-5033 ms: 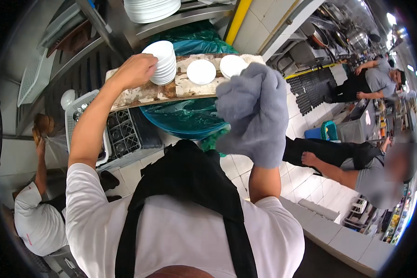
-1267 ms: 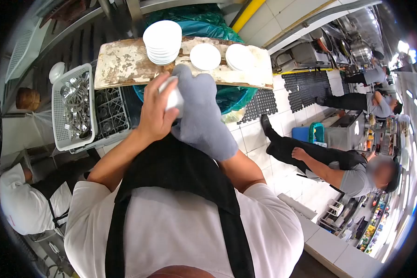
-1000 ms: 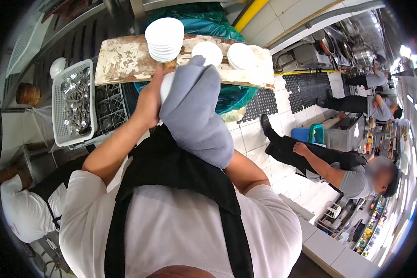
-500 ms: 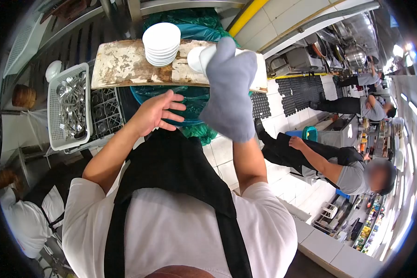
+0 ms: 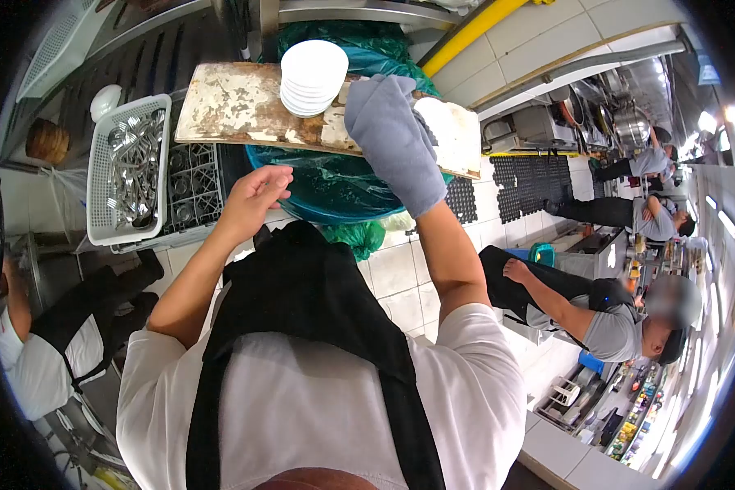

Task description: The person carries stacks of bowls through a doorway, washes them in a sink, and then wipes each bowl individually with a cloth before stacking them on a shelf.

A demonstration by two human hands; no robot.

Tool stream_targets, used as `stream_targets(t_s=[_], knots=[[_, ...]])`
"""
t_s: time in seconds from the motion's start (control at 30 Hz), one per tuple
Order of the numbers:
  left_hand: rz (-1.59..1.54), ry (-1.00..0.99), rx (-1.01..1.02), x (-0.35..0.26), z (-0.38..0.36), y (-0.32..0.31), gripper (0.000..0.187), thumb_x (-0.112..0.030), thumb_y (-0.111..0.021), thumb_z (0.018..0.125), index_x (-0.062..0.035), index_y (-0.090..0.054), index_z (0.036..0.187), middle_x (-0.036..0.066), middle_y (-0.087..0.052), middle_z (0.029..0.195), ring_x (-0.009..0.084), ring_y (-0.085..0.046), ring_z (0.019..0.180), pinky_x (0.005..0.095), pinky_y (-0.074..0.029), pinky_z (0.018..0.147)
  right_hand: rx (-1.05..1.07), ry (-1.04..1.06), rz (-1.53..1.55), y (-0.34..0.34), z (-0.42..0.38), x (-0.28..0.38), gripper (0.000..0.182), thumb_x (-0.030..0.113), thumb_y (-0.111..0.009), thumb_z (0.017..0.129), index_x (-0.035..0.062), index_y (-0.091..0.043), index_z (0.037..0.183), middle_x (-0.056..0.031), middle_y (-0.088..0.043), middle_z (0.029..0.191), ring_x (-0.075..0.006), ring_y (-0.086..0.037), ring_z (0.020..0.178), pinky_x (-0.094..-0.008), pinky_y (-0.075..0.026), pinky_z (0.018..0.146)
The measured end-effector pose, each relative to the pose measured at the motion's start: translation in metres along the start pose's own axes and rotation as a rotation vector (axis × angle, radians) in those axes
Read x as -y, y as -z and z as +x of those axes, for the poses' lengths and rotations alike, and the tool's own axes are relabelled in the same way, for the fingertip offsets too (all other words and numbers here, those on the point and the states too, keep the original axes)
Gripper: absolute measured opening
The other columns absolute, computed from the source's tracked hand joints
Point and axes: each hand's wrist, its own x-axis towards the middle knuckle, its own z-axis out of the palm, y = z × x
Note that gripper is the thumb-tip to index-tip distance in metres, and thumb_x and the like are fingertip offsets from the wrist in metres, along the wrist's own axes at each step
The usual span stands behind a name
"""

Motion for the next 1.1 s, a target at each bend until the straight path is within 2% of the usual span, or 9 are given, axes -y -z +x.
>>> stream_targets(t_s=[0.17,0.27,0.33,0.43,0.63,0.7,0.73,0.87,1.1], knots=[[0.327,-0.332,-0.131,-0.036,0.013,0.004,0.037,-0.020,-0.065,0.091,0.0003,-0.059,0.121,0.017,-0.066,0.113,0.0275,-0.067,0.096,0.0352,-0.053,0.081,-0.168,-0.056,0.135,0.008,0.009,-0.012,0.019,0.016,-0.059,0.086,-0.0003,-0.056,0.077,-0.0042,-0.048,0.063,-0.0189,-0.048,0.061,-0.0318,-0.039,0.060],[0.662,-0.694,-0.266,-0.065,0.039,0.011,0.033,-0.013,-0.063,0.087,-0.0003,-0.061,0.117,0.019,-0.065,0.111,0.0335,-0.065,0.098,0.0391,-0.051,0.087,-0.025,-0.614,1.343,0.050,0.017,-0.032,0.031,0.013,-0.069,0.072,-0.0001,-0.052,0.095,-0.0032,-0.054,0.064,-0.0132,-0.048,0.066,-0.0289,-0.043,0.071],[0.945,-0.983,-0.312,-0.080,0.066,0.015,0.038,-0.005,-0.061,0.081,0.0006,-0.060,0.119,0.022,-0.064,0.114,0.0353,-0.060,0.107,0.0420,-0.048,0.093,-0.160,-0.556,1.450,0.082,0.011,-0.017,0.037,0.012,-0.070,0.070,-0.0007,-0.052,0.099,-0.0036,-0.056,0.068,-0.0131,-0.050,0.069,-0.0284,-0.044,0.074],[1.230,-1.002,-0.222,-0.099,0.101,0.016,0.041,-0.004,-0.058,0.076,0.0016,-0.061,0.117,0.022,-0.064,0.110,0.0349,-0.058,0.108,0.0452,-0.046,0.094,-0.375,-0.360,1.196,0.122,-0.005,0.010,0.046,0.011,-0.072,0.066,-0.0017,-0.051,0.105,-0.0042,-0.058,0.075,-0.0130,-0.053,0.075,-0.0276,-0.044,0.079],[1.455,-0.913,0.125,-0.111,0.148,0.030,0.016,-0.013,-0.059,0.076,0.0006,-0.066,0.080,0.019,-0.067,0.077,0.0367,-0.065,0.080,0.0457,-0.049,0.082,-0.436,-0.298,0.846,0.139,-0.050,0.019,0.061,0.008,-0.076,0.061,-0.0033,-0.050,0.114,-0.0052,-0.061,0.086,-0.0128,-0.059,0.084,-0.0262,-0.045,0.088],[1.496,-0.849,0.260,-0.117,0.150,0.028,0.013,-0.010,-0.057,0.076,0.0012,-0.063,0.079,0.019,-0.066,0.080,0.0374,-0.063,0.083,0.0455,-0.048,0.085,-0.219,-0.303,1.003,0.136,-0.065,0.012,0.047,0.017,-0.073,0.077,-0.0034,-0.051,0.113,-0.0077,-0.059,0.088,-0.0141,-0.061,0.081,-0.0272,-0.050,0.079],[1.503,-0.854,0.273,-0.120,0.151,0.028,0.013,-0.010,-0.057,0.076,0.0012,-0.063,0.079,0.019,-0.066,0.080,0.0374,-0.063,0.083,0.0455,-0.048,0.085,-0.205,-0.565,1.533,0.135,-0.074,0.016,0.040,0.032,-0.061,0.094,-0.0015,-0.052,0.114,-0.0073,-0.059,0.089,-0.0153,-0.062,0.078,-0.0290,-0.051,0.076],[1.448,-0.802,0.370,-0.134,0.150,0.028,0.014,-0.007,-0.055,0.078,0.0037,-0.063,0.083,0.021,-0.066,0.087,0.0398,-0.063,0.086,0.0476,-0.050,0.082,-0.191,-0.980,1.768,0.125,-0.094,0.010,0.044,0.039,-0.049,0.100,0.0037,-0.049,0.128,-0.0133,-0.062,0.106,-0.0239,-0.062,0.097,-0.0403,-0.052,0.088],[1.427,-0.792,0.377,-0.134,0.157,0.024,0.008,-0.003,-0.057,0.078,0.0044,-0.058,0.079,0.023,-0.063,0.084,0.0433,-0.061,0.085,0.0501,-0.049,0.076,-0.111,-0.924,1.973,0.123,-0.090,0.020,0.042,0.039,-0.046,0.102,0.0046,-0.050,0.126,-0.0126,-0.063,0.108,-0.0235,-0.062,0.097,-0.0379,-0.052,0.087]])
